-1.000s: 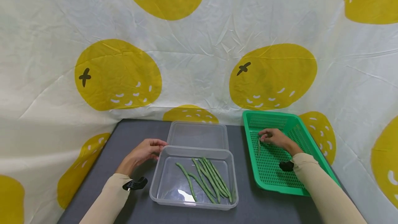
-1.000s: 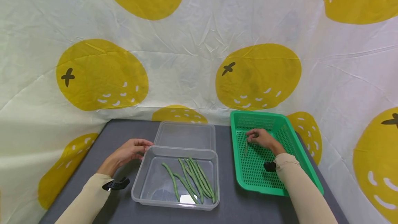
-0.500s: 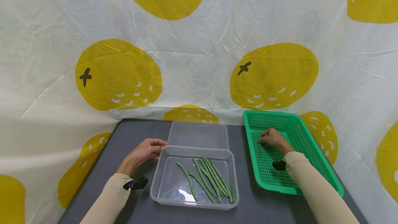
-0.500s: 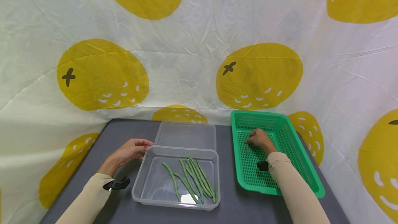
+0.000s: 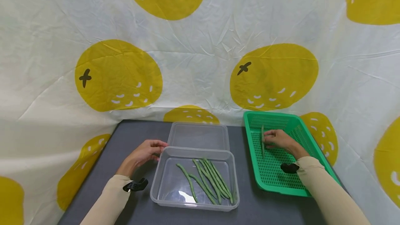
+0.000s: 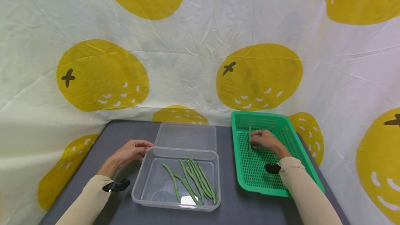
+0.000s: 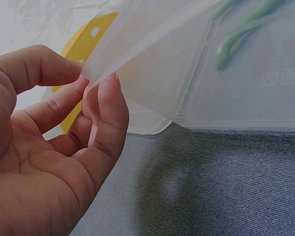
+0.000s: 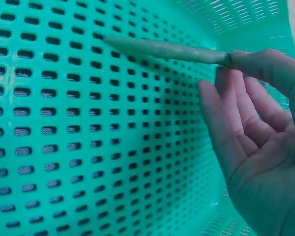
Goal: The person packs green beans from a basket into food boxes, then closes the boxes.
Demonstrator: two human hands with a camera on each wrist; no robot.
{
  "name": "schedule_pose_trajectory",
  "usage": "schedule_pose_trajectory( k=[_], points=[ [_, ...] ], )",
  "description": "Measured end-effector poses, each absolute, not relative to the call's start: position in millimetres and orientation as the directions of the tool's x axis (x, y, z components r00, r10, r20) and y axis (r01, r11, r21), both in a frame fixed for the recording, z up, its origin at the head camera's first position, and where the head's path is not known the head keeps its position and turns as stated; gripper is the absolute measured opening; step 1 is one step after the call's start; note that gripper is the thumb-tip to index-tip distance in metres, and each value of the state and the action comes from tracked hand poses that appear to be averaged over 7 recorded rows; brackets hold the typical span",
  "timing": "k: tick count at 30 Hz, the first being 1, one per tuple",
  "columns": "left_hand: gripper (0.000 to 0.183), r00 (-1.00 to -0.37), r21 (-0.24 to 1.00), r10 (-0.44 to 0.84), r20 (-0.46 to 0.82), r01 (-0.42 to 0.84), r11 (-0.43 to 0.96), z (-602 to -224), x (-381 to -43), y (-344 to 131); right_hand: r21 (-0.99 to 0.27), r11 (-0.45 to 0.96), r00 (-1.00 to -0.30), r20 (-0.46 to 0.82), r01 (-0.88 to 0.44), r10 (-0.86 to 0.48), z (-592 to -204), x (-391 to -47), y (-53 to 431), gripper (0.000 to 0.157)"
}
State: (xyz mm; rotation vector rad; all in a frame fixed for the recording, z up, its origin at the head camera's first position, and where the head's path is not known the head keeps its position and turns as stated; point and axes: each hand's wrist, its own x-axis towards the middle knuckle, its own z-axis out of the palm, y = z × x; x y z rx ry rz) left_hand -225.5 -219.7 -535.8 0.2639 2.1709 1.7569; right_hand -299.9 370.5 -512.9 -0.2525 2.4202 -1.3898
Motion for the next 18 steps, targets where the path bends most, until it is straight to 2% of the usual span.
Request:
schedule_pose_trajectory(
  k=[4, 18],
  points=[
    [0.037, -0.926, 0.974, 0.349, -0.143, -0.069, 0.214, -534.4, -224.8, -218.5, -0.884, 0.468, -0.927, -0.177, 0.001, -0.332, -506.0, -297.0, 372.9, 0.054],
    [0.038, -0.926, 0.972, 0.346, -0.153, -0.077, 0.222, -531.8, -225.2, -218.7, -0.917, 0.394, -0.926, -0.096, -0.061, -0.366, -474.4, -281.3, 354.0, 0.061]
  ],
)
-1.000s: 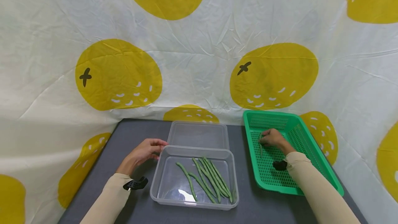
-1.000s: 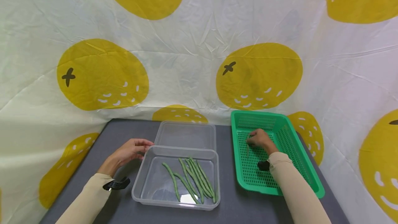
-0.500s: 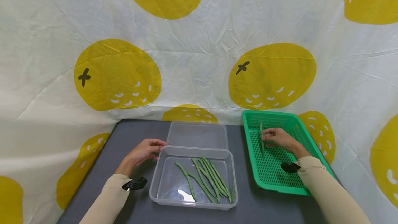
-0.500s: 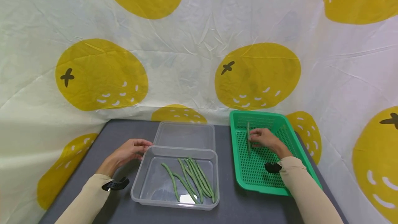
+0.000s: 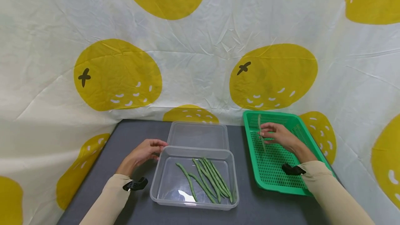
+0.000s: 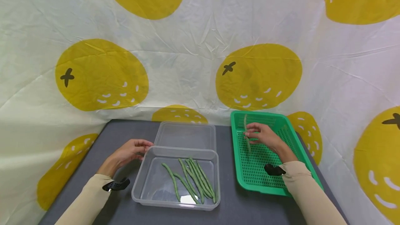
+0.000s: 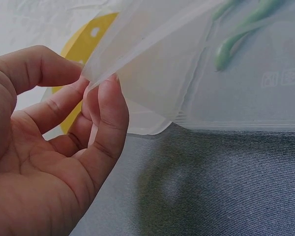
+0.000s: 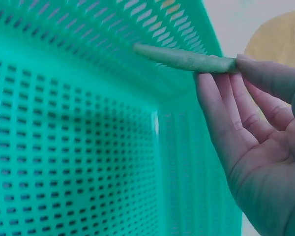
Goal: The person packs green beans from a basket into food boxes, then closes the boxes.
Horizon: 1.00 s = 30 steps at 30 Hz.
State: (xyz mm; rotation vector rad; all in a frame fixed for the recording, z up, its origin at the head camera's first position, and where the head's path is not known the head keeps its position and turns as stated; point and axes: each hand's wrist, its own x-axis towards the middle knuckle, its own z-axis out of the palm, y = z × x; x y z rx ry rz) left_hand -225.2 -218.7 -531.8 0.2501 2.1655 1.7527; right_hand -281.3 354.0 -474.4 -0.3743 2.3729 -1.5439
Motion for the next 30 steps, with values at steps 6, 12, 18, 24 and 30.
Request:
schedule_pose_trajectory(
  k=[6, 12, 18, 24, 30],
  points=[
    [0.038, -0.925, 0.974, 0.351, -0.145, -0.071, 0.215, -532.9, -226.3, -219.5, -0.914, 0.391, -0.918, -0.056, -0.112, -0.394, -457.8, -267.8, 336.7, 0.059],
    [0.036, -0.928, 0.973, 0.343, -0.146, -0.072, 0.221, -532.6, -226.3, -219.9, -0.91, 0.389, -0.899, -0.044, -0.145, -0.436, -446.4, -255.6, 316.2, 0.053],
    [0.033, -0.928, 0.971, 0.344, -0.144, -0.066, 0.229, -531.3, -226.0, -219.7, -0.906, 0.396, -0.871, -0.069, -0.149, -0.486, -439.2, -242.5, 290.5, 0.051],
    [0.035, -0.928, 0.969, 0.345, -0.142, -0.06, 0.238, -530.6, -226.3, -218.9, -0.902, 0.396, -0.828, -0.086, -0.172, -0.555, -439.5, -229.5, 266.2, 0.041],
    [0.035, -0.931, 0.968, 0.335, -0.145, -0.063, 0.245, -532.1, -226.7, -219.2, -0.9, 0.378, -0.778, -0.076, -0.215, -0.623, -446.0, -220.1, 243.0, 0.031]
  ],
)
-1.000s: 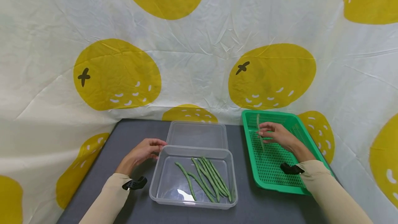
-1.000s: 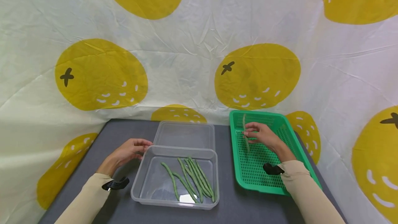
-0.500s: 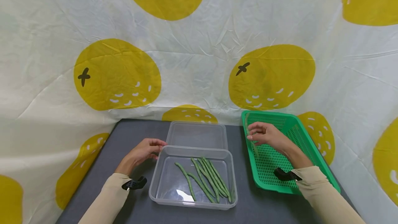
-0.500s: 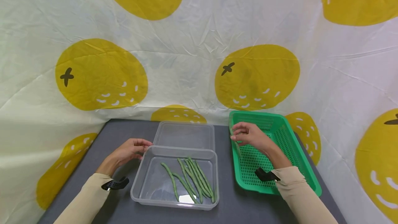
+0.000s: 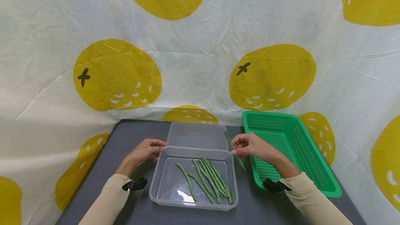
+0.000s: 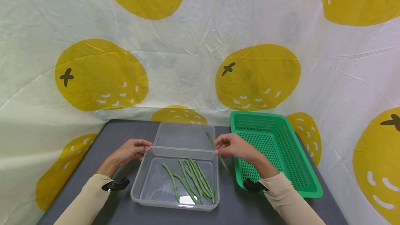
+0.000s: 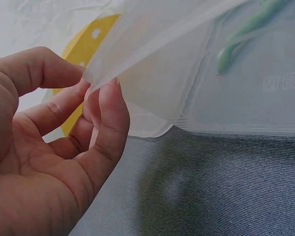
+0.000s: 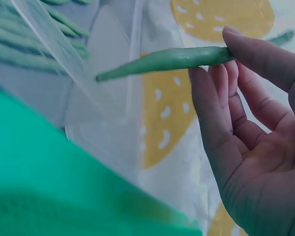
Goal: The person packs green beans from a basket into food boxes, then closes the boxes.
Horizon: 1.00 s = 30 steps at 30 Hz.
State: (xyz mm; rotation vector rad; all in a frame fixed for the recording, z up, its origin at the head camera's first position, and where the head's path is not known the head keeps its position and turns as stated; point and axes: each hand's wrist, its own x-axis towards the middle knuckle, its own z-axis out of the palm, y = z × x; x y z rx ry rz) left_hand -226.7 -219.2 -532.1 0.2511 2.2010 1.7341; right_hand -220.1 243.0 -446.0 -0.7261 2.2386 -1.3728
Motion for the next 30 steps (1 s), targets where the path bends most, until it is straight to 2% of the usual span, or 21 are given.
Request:
schedule_pose_trajectory(
  k=[11, 18, 22, 25, 30],
  points=[
    [0.035, -0.932, 0.967, 0.329, -0.149, -0.068, 0.245, -533.2, -227.0, -219.3, -0.9, 0.347, -0.695, -0.073, -0.263, -0.716, -459.2, -214.8, 210.1, 0.023],
    [0.034, -0.934, 0.967, 0.326, -0.149, -0.068, 0.247, -531.9, -226.9, -218.6, -0.903, 0.357, -0.716, -0.086, -0.237, -0.692, -460.5, -210.5, 197.2, 0.031],
    [0.034, -0.935, 0.966, 0.321, -0.154, -0.073, 0.25, -530.5, -224.8, -218.0, -0.904, 0.372, -0.727, -0.109, -0.211, -0.678, -461.0, -207.4, 194.2, 0.028],
    [0.035, -0.934, 0.966, 0.324, -0.15, -0.069, 0.249, -530.3, -223.9, -218.1, -0.902, 0.384, -0.748, -0.114, -0.199, -0.654, -461.6, -206.5, 193.4, 0.027],
    [0.037, -0.932, 0.97, 0.334, -0.138, -0.06, 0.234, -531.0, -224.3, -219.4, -0.911, 0.38, -0.801, -0.105, -0.159, -0.589, -463.0, -207.3, 193.8, 0.035]
  ],
)
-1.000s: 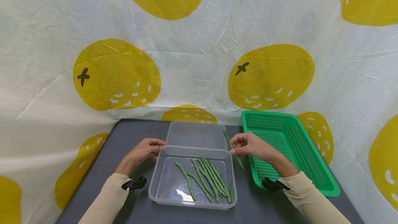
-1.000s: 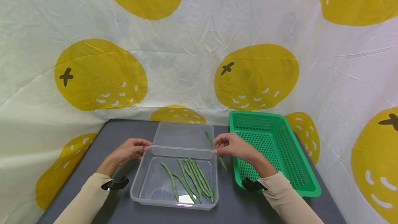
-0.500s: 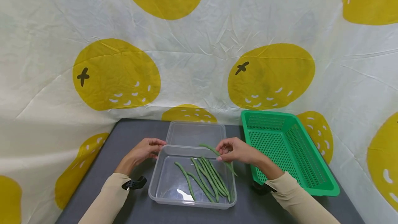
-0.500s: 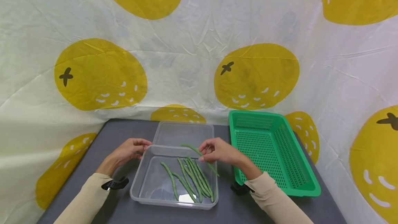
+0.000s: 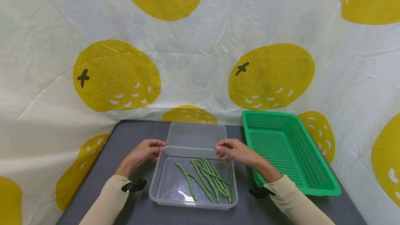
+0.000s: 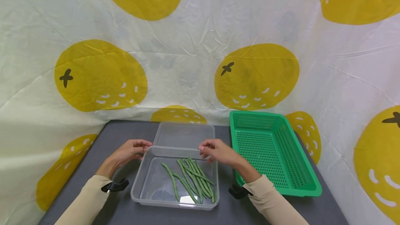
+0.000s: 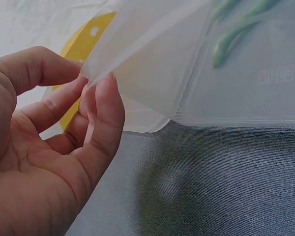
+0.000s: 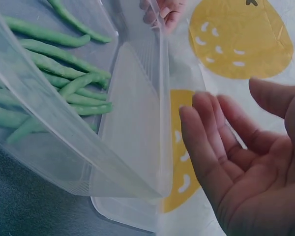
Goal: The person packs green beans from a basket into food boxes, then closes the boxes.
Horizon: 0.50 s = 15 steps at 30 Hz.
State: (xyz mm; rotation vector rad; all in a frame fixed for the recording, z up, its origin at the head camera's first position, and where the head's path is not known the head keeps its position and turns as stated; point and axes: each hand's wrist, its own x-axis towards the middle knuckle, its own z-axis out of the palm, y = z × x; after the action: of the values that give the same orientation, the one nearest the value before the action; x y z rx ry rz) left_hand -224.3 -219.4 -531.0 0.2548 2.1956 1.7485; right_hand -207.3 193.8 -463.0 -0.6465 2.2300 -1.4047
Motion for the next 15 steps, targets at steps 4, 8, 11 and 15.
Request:
schedule_pose_trajectory(
  k=[4, 8, 11, 15],
  points=[
    [0.038, -0.934, 0.971, 0.328, -0.14, -0.063, 0.232, -530.9, -225.0, -219.7, -0.921, 0.376, -0.852, -0.114, -0.102, -0.511, -463.6, -208.2, 193.6, 0.037],
    [0.039, -0.943, 0.97, 0.303, -0.137, -0.066, 0.233, -529.4, -227.0, -218.1, -0.929, 0.366, -0.899, -0.116, -0.051, -0.422, -463.7, -211.5, 191.1, 0.04],
    [0.039, -0.95, 0.97, 0.284, -0.132, -0.065, 0.234, -526.7, -229.6, -215.4, -0.931, 0.364, -0.924, -0.107, -0.036, -0.367, -463.6, -215.8, 189.7, 0.044],
    [0.038, -0.956, 0.966, 0.263, -0.13, -0.063, 0.249, -520.3, -233.8, -210.9, -0.939, 0.344, -0.944, -0.126, 0.014, -0.306, -463.8, -223.5, 188.0, 0.054]
  ],
)
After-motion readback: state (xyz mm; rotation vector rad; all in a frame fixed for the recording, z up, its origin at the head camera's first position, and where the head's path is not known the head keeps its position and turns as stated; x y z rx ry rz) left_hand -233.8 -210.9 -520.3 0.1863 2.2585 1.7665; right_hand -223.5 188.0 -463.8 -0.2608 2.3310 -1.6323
